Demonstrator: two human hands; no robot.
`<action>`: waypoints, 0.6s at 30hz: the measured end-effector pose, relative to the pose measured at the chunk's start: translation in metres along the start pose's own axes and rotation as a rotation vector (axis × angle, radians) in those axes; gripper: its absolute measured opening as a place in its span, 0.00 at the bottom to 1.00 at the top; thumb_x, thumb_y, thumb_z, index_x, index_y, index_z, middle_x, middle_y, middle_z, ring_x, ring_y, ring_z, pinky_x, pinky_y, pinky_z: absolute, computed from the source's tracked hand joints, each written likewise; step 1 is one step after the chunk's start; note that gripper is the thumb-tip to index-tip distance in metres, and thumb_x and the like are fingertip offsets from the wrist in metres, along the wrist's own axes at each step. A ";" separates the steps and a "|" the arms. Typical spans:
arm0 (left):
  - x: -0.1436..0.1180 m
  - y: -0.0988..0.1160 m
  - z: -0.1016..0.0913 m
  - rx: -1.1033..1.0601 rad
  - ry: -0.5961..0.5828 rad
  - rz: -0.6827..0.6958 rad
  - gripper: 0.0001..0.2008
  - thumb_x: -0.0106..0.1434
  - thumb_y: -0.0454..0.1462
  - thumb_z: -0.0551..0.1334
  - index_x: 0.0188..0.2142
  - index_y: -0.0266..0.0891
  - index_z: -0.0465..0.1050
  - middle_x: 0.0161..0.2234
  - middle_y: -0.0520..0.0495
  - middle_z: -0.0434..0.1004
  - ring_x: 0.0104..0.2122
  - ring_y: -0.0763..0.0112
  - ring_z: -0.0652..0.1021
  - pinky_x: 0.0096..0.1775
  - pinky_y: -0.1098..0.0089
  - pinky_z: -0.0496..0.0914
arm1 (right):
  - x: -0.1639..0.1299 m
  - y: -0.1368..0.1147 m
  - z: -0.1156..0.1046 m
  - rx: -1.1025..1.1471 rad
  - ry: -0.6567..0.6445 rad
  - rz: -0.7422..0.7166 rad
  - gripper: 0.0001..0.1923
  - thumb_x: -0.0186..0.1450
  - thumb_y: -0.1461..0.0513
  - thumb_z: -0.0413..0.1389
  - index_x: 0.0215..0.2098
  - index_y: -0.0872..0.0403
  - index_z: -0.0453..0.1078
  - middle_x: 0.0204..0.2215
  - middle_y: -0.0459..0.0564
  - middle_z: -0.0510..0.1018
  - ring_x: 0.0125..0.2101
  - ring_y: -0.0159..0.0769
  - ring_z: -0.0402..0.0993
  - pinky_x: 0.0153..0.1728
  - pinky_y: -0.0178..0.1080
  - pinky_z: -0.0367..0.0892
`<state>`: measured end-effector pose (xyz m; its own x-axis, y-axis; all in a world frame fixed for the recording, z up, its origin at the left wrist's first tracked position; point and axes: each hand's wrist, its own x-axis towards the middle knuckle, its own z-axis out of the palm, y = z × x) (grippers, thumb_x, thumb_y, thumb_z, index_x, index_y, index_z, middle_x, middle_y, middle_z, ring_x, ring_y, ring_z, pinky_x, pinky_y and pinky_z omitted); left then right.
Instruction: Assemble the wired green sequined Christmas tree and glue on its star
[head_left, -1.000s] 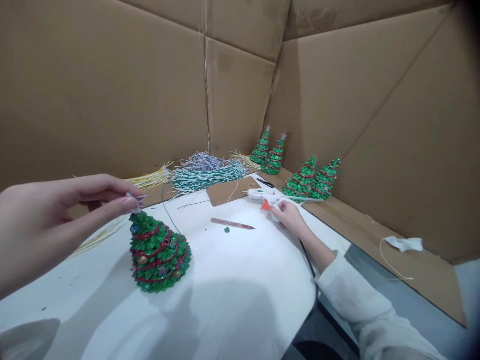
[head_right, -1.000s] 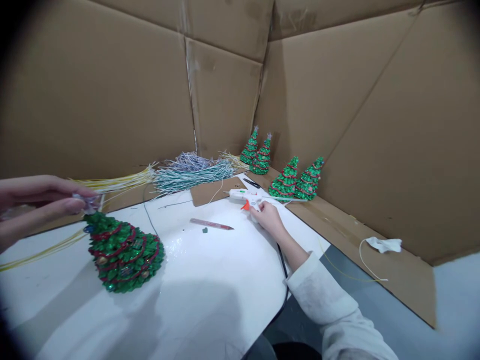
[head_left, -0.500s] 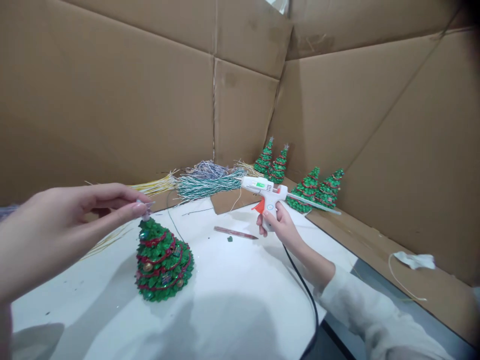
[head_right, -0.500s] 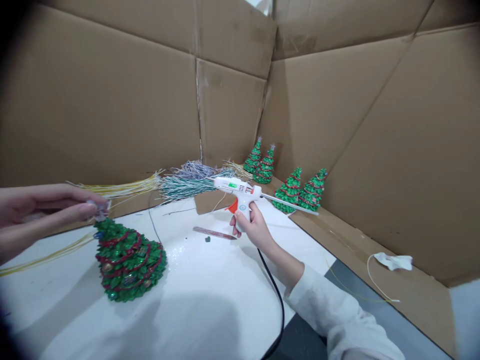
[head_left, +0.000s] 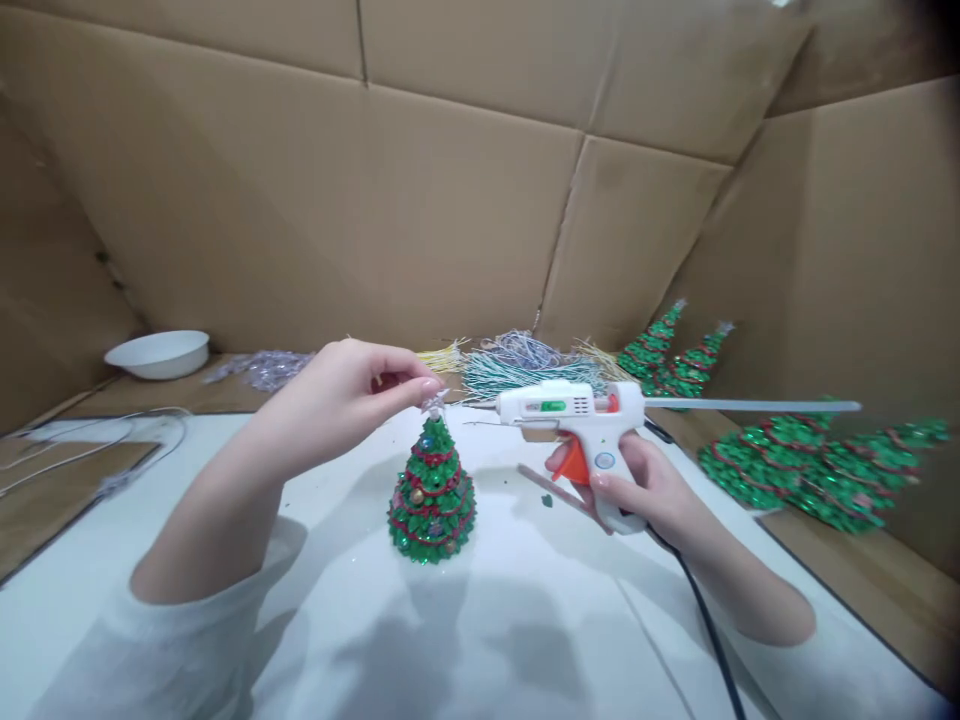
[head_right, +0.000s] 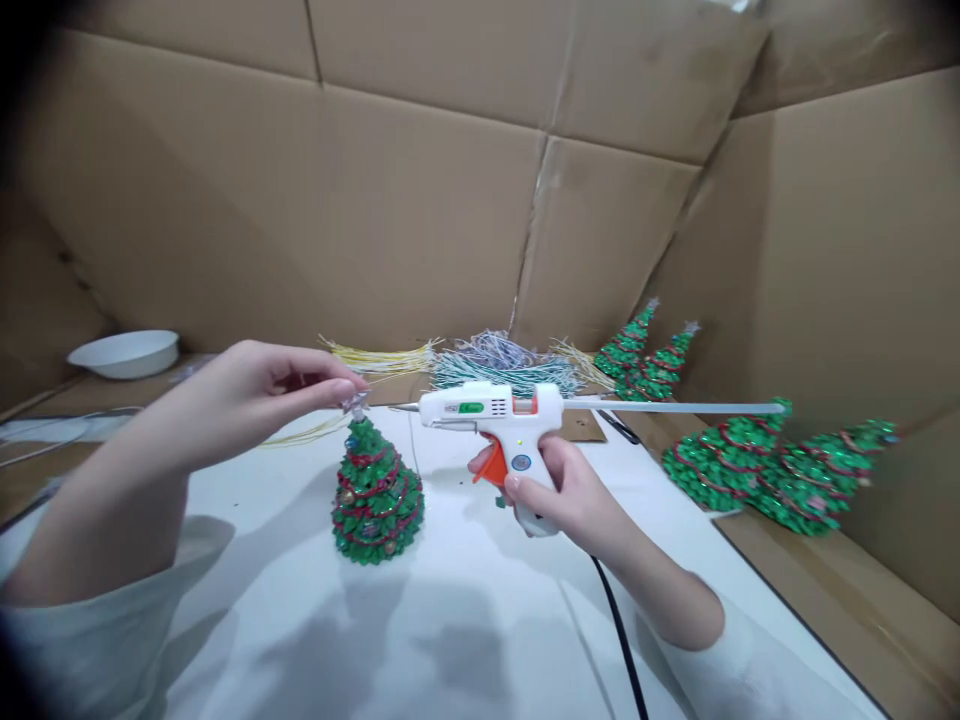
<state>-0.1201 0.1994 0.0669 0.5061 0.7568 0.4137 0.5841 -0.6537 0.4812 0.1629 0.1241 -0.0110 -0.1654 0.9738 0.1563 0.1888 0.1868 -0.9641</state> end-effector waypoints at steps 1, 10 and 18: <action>0.000 0.001 0.000 0.017 -0.020 -0.020 0.15 0.60 0.47 0.58 0.28 0.40 0.76 0.21 0.51 0.73 0.21 0.75 0.68 0.21 0.75 0.58 | 0.000 0.001 0.000 0.005 -0.029 0.007 0.21 0.56 0.51 0.58 0.40 0.56 0.65 0.29 0.52 0.74 0.21 0.30 0.66 0.17 0.32 0.62; 0.001 0.002 -0.001 0.007 -0.063 -0.069 0.17 0.61 0.48 0.55 0.25 0.39 0.72 0.20 0.53 0.68 0.21 0.76 0.64 0.22 0.75 0.57 | 0.001 0.006 0.002 0.010 -0.201 -0.079 0.19 0.64 0.48 0.49 0.43 0.51 0.68 0.38 0.54 0.73 0.24 0.30 0.62 0.22 0.34 0.60; 0.000 0.005 0.001 0.039 -0.033 -0.062 0.18 0.62 0.48 0.54 0.25 0.39 0.72 0.18 0.53 0.62 0.19 0.76 0.61 0.21 0.73 0.54 | 0.004 0.010 0.010 -0.001 -0.312 -0.109 0.22 0.64 0.45 0.45 0.43 0.50 0.67 0.38 0.54 0.72 0.22 0.29 0.58 0.19 0.34 0.58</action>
<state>-0.1161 0.1963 0.0686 0.4884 0.7960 0.3576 0.6393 -0.6053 0.4742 0.1548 0.1290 -0.0223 -0.4735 0.8611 0.1852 0.1545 0.2883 -0.9450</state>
